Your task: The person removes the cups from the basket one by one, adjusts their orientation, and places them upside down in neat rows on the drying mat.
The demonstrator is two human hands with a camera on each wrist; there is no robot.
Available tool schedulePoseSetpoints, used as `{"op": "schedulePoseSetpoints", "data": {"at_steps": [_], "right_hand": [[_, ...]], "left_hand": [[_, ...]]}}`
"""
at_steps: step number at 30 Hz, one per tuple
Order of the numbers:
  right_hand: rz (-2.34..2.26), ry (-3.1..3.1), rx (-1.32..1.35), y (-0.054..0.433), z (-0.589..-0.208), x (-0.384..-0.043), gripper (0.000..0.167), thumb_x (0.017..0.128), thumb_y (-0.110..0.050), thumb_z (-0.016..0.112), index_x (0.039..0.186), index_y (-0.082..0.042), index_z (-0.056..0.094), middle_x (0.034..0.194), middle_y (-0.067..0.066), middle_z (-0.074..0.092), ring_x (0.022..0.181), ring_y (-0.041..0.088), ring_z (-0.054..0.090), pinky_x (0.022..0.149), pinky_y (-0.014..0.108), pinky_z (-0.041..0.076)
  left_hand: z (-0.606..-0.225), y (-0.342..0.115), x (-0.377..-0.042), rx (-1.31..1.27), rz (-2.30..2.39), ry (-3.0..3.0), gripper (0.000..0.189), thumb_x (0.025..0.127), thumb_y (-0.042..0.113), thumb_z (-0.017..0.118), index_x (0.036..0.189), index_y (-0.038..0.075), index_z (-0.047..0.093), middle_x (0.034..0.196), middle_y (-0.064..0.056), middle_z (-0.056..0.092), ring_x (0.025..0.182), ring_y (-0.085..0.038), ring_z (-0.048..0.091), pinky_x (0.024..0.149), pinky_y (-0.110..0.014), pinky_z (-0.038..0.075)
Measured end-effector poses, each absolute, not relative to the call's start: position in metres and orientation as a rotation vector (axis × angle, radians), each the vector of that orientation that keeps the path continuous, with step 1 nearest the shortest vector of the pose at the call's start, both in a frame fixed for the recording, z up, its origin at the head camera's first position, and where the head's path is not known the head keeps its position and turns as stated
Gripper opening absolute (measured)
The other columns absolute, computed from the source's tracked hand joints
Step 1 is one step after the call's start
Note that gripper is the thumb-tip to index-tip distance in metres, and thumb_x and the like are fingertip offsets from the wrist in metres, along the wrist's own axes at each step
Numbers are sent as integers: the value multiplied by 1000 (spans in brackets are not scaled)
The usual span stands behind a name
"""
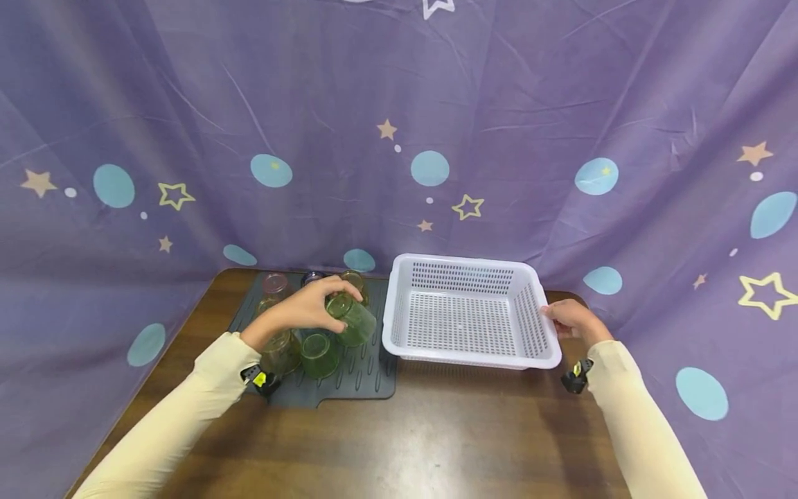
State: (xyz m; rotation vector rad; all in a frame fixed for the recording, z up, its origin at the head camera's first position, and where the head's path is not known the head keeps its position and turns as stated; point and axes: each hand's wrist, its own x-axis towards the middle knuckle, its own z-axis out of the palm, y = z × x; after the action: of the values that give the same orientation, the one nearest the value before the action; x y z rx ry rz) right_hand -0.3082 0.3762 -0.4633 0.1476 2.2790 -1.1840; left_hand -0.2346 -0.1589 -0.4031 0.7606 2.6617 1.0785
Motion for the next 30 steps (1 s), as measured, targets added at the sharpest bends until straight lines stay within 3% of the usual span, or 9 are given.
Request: {"op": "schedulePoseSetpoints", "data": {"at_steps": [7, 13, 15, 18, 22, 30], "right_hand": [[-1215, 2234, 171, 369, -462, -311, 45, 109, -20, 36, 131, 19, 42, 83, 1, 68, 75, 10, 65, 68, 30, 59], [-1166, 2274, 194, 364, -464, -313, 46, 110, -22, 35, 129, 18, 45, 83, 2, 68, 74, 10, 63, 67, 29, 57], [-1145, 2285, 197, 363, -463, -314, 46, 111, -23, 34, 130, 18, 46, 85, 3, 69, 73, 10, 64, 66, 29, 57], [-1133, 2291, 195, 362, -463, -315, 46, 110, -23, 35, 131, 17, 46, 86, 4, 71, 73, 9, 65, 66, 29, 57], [-1127, 2287, 200, 361, -462, -315, 46, 110, -23, 35, 131, 17, 46, 87, 6, 71, 73, 10, 66, 66, 30, 58], [-1130, 2280, 225, 362, -461, -310, 45, 110, -21, 35, 127, 18, 47, 87, 8, 70, 74, 12, 67, 67, 33, 59]], "left_hand": [[-410, -158, -236, 745, 995, 2667, 52, 67, 7, 82, 117, 17, 70, 123, -11, 61, 115, -28, 57, 101, -50, 49], [-420, -157, -235, 744, 910, 2669, 51, 68, 8, 85, 116, 16, 70, 140, -15, 58, 140, -43, 46, 110, -58, 44], [-423, -156, -234, 747, 870, 2676, 51, 69, 9, 86, 116, 16, 70, 137, -15, 59, 137, -42, 49, 109, -57, 46], [-427, -154, -232, 764, 803, 2690, 51, 69, 10, 87, 116, 17, 70, 122, -9, 63, 115, -30, 60, 98, -49, 52], [-436, -149, -230, 774, 734, 2698, 51, 67, 11, 88, 115, 18, 70, 109, -1, 61, 96, -17, 56, 87, -39, 53], [-451, -137, -225, 740, 676, 2685, 53, 65, 8, 91, 114, 17, 71, 113, -3, 61, 104, -21, 61, 92, -44, 56]]}}
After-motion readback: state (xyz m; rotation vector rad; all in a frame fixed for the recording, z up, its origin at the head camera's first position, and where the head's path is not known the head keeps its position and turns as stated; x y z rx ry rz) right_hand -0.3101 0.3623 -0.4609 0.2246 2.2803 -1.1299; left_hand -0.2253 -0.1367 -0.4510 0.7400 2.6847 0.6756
